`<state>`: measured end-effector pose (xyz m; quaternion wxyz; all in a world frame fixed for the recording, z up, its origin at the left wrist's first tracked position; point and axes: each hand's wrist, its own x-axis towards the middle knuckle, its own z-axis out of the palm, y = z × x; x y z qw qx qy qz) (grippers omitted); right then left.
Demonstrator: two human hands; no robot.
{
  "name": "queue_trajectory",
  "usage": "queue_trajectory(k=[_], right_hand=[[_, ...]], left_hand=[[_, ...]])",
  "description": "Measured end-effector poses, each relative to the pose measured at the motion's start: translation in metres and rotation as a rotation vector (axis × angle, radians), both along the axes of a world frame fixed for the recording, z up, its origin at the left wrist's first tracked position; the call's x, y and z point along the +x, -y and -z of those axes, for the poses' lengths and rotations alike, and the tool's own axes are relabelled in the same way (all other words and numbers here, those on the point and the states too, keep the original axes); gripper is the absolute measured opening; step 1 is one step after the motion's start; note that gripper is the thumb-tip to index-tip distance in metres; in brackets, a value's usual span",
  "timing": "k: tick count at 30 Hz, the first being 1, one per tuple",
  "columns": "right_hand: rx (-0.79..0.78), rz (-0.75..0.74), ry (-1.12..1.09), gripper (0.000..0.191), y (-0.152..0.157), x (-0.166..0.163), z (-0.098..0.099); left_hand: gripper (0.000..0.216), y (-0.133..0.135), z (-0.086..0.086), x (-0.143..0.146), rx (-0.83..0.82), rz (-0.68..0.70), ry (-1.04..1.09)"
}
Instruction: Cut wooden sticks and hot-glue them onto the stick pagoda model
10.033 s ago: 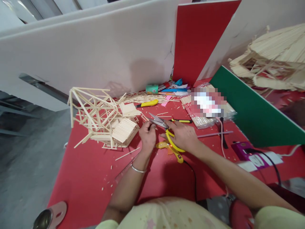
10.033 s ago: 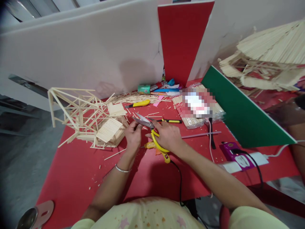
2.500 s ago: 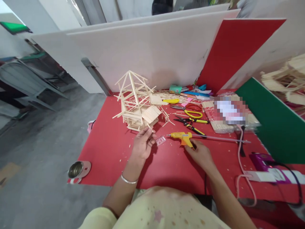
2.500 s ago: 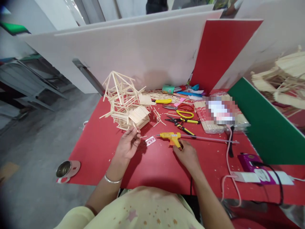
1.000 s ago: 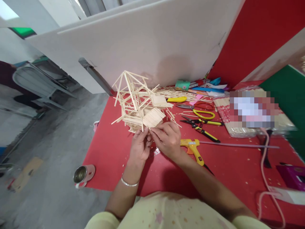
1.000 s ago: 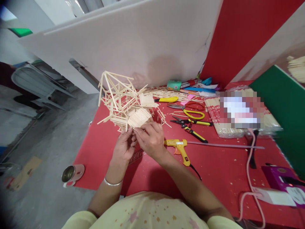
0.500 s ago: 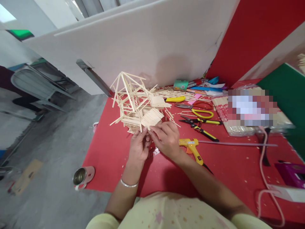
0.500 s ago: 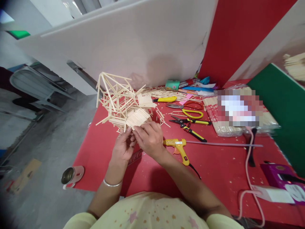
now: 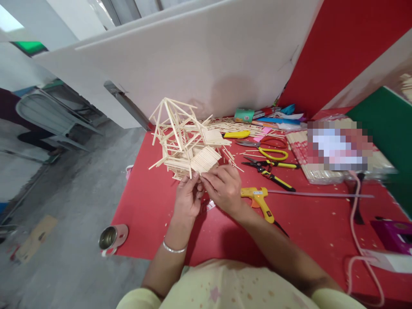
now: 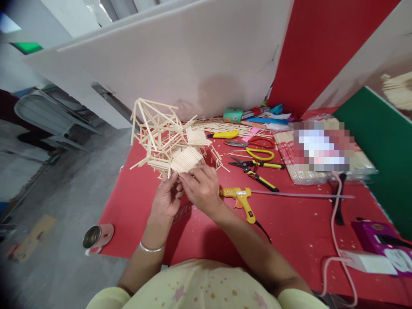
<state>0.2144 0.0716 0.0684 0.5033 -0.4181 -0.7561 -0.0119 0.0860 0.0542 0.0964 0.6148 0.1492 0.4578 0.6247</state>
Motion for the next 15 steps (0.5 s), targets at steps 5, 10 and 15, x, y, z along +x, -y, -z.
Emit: queue_trajectory(k=[5,10,15], right_hand=[[0.091,-0.024,-0.025,0.016,0.014,0.005,-0.006],[0.023,-0.032,0.017,0.02,0.053,0.026,-0.002],[-0.296,0.311,0.155,0.024,0.096,0.087,0.023]], left_hand=[[0.034,0.014,-0.005,0.002,-0.01,0.051,-0.017],[0.034,0.038,0.005,0.01,-0.07,0.171,-0.022],[0.032,0.044,0.017,0.01,0.003,0.171,-0.022]])
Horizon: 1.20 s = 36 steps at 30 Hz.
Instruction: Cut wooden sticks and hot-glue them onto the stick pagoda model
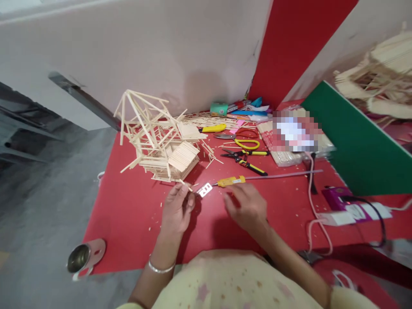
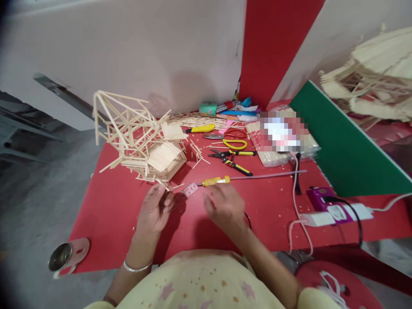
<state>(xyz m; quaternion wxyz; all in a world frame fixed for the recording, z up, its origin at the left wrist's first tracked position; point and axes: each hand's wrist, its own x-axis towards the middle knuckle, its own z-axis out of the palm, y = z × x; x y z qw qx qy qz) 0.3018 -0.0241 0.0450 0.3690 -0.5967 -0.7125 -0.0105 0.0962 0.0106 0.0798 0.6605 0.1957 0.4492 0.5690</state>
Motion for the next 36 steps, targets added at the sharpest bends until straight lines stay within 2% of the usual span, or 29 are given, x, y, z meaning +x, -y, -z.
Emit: queue_trajectory(k=[2,5,8,10,13,15,17,19,22,25,30,36], right_hand=[[-0.28,0.247,0.105,0.034,0.008,0.027,0.012],[-0.624,0.3,0.177,0.044,0.004,0.048,0.024],[-0.75,0.252,0.12,0.035,-0.004,0.045,0.028],[-0.679,0.207,0.016,0.029,-0.004,0.038,0.028],[-0.396,0.202,-0.21,0.03,0.003,0.026,0.02],[-0.266,0.217,-0.295,0.033,0.008,0.018,0.007],[-0.214,0.205,-0.299,0.033,0.008,0.01,-0.012],[-0.131,0.157,-0.259,0.037,0.002,0.002,-0.033],[0.026,0.091,-0.143,0.054,-0.018,-0.01,-0.061],[0.143,0.113,0.0,0.066,-0.043,-0.023,-0.077],[0.284,0.208,0.211,0.044,-0.081,-0.037,-0.082],[0.307,0.117,0.42,0.04,-0.103,-0.037,-0.082]], left_hand=[[0.032,0.0,0.0,0.0,0.027,-0.028,-0.011],[0.031,0.003,-0.004,0.002,0.047,-0.001,-0.016],[0.032,0.009,-0.009,0.003,0.073,0.031,-0.021],[0.032,0.013,-0.01,-0.001,0.094,0.02,-0.032],[0.031,0.016,-0.007,-0.011,0.125,-0.019,-0.061],[0.031,0.016,-0.004,-0.015,0.144,-0.035,-0.079],[0.033,0.015,-0.003,-0.016,0.151,-0.042,-0.086],[0.035,0.012,-0.004,-0.014,0.135,-0.049,-0.081],[0.038,0.008,-0.005,-0.011,0.1,-0.062,-0.066],[0.039,0.002,-0.003,-0.012,0.087,-0.072,-0.048],[0.036,-0.005,0.006,-0.012,0.091,-0.07,-0.032],[0.036,-0.013,0.016,-0.007,0.073,-0.057,0.001]])
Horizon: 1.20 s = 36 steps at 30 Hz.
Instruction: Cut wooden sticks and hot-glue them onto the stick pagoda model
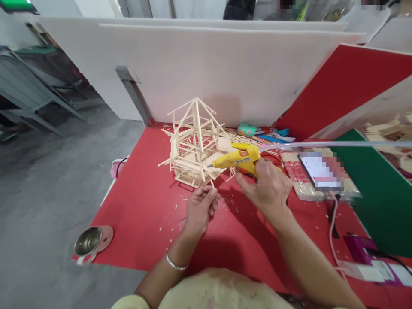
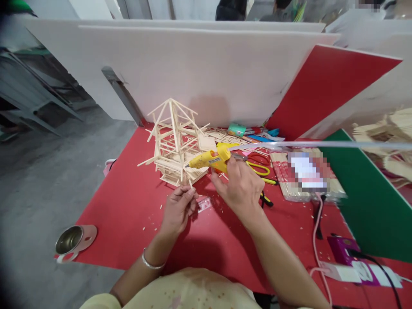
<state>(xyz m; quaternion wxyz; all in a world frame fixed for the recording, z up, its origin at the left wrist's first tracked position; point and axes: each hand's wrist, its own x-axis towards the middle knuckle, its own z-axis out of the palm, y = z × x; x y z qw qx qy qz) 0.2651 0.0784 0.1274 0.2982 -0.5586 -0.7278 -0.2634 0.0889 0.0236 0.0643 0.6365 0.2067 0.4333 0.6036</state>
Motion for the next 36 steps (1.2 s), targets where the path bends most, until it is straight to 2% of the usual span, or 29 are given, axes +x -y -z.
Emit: queue_trajectory(k=[13,19,22,27,32,36], right_hand=[[0.014,-0.062,-0.004,0.034,-0.012,-0.005,-0.002],[-0.106,0.03,-0.152,0.032,0.018,0.023,-0.008],[-0.146,0.068,-0.206,0.036,0.041,0.04,-0.017],[-0.155,0.1,-0.256,0.038,0.071,0.055,-0.029],[-0.157,0.096,-0.263,0.039,0.091,0.059,-0.032],[-0.136,0.093,-0.281,0.039,0.106,0.059,-0.032]], left_hand=[[0.035,-0.005,0.009,-0.001,-0.011,-0.012,0.019],[0.031,0.005,0.01,-0.001,0.054,0.063,0.002],[0.03,0.012,0.008,0.008,0.083,0.024,-0.005],[0.035,0.021,-0.016,0.027,0.097,-0.042,0.037],[0.034,0.027,-0.051,0.034,0.122,0.032,0.141],[0.037,0.037,-0.066,0.034,0.133,0.06,0.163]])
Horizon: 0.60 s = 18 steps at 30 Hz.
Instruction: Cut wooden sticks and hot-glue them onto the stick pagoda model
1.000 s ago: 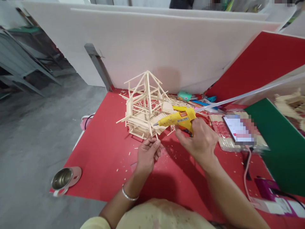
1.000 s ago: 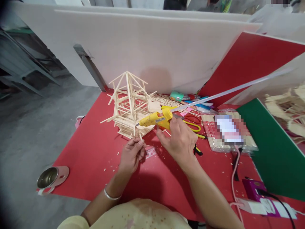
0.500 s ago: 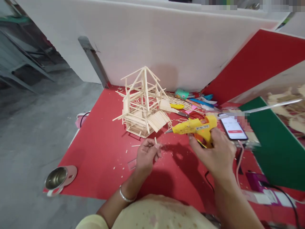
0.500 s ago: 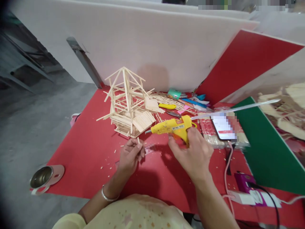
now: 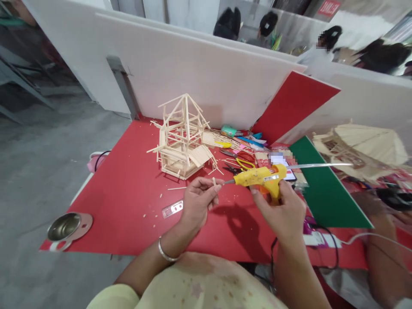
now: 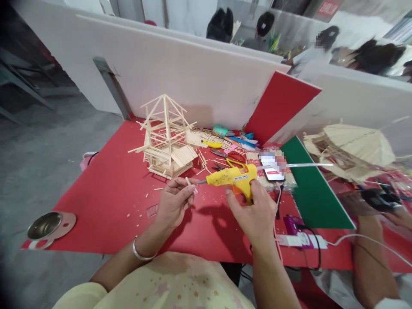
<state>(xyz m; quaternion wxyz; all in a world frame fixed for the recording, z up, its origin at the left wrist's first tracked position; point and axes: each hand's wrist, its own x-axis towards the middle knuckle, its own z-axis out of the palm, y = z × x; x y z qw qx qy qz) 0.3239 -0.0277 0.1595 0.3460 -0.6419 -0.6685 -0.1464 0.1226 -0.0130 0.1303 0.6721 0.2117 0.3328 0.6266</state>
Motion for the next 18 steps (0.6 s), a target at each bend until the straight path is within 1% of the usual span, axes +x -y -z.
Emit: queue_trajectory(k=[6,13,16,18], right_hand=[[-0.003,0.043,-0.035,0.04,0.018,-0.004,-0.003],[0.043,0.04,-0.023,0.041,0.03,-0.008,-0.007],[0.055,0.035,-0.027,0.042,0.034,-0.007,-0.007],[0.061,0.034,-0.031,0.042,0.034,-0.006,-0.007]], left_hand=[[0.039,0.015,-0.008,0.0,0.036,0.016,0.003],[0.042,0.025,-0.012,-0.001,0.062,-0.004,-0.017],[0.042,0.026,-0.01,-0.003,0.076,-0.013,-0.048],[0.04,0.026,-0.002,-0.007,0.083,-0.01,-0.113]])
